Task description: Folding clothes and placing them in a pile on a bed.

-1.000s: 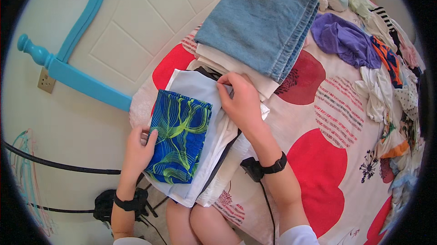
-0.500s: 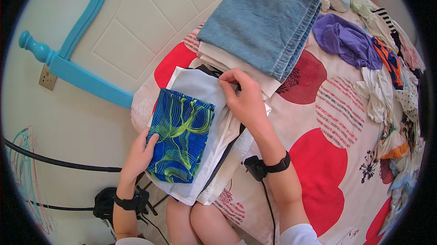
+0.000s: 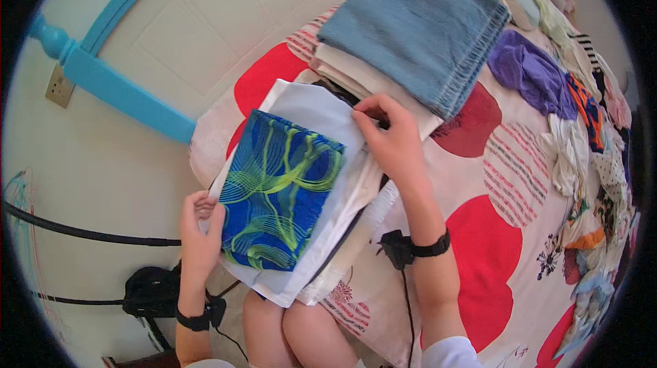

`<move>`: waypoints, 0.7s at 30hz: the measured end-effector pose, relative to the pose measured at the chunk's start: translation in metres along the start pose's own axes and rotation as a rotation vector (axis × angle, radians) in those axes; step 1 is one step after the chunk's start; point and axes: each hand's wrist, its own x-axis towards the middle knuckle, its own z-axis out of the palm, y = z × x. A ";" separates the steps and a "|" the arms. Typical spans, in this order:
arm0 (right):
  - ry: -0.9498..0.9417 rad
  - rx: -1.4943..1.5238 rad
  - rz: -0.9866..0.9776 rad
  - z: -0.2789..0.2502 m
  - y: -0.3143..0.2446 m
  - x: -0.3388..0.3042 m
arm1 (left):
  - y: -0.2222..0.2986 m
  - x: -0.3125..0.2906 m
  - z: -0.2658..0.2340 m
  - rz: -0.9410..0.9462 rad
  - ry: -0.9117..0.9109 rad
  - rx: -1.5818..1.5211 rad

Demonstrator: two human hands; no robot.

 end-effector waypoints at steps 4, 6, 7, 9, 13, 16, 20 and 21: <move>-0.010 -0.018 0.004 0.010 0.006 0.000 | -0.030 0.000 -0.006 0.142 0.039 -0.066; -0.004 -0.061 0.014 0.011 0.014 0.000 | -0.038 0.017 -0.008 0.134 -0.162 -0.123; -0.013 -0.043 0.045 0.005 0.019 -0.002 | -0.034 0.024 -0.007 0.123 -0.130 -0.155; -0.005 -0.051 0.082 -0.001 0.022 -0.012 | -0.021 0.038 -0.011 0.001 -0.436 -0.276; 0.288 -0.122 -0.101 -0.002 0.023 -0.069 | -0.031 0.082 -0.011 -0.080 -0.738 -0.221; 0.362 -0.032 0.042 -0.016 0.011 -0.125 | -0.051 0.117 0.010 0.102 -0.691 -0.185; 0.239 -0.037 0.452 0.005 -0.033 -0.208 | -0.065 0.147 0.054 0.115 -0.613 -0.132; 0.209 0.039 0.419 0.008 -0.026 -0.225 | -0.059 0.150 0.062 0.060 -0.734 -0.331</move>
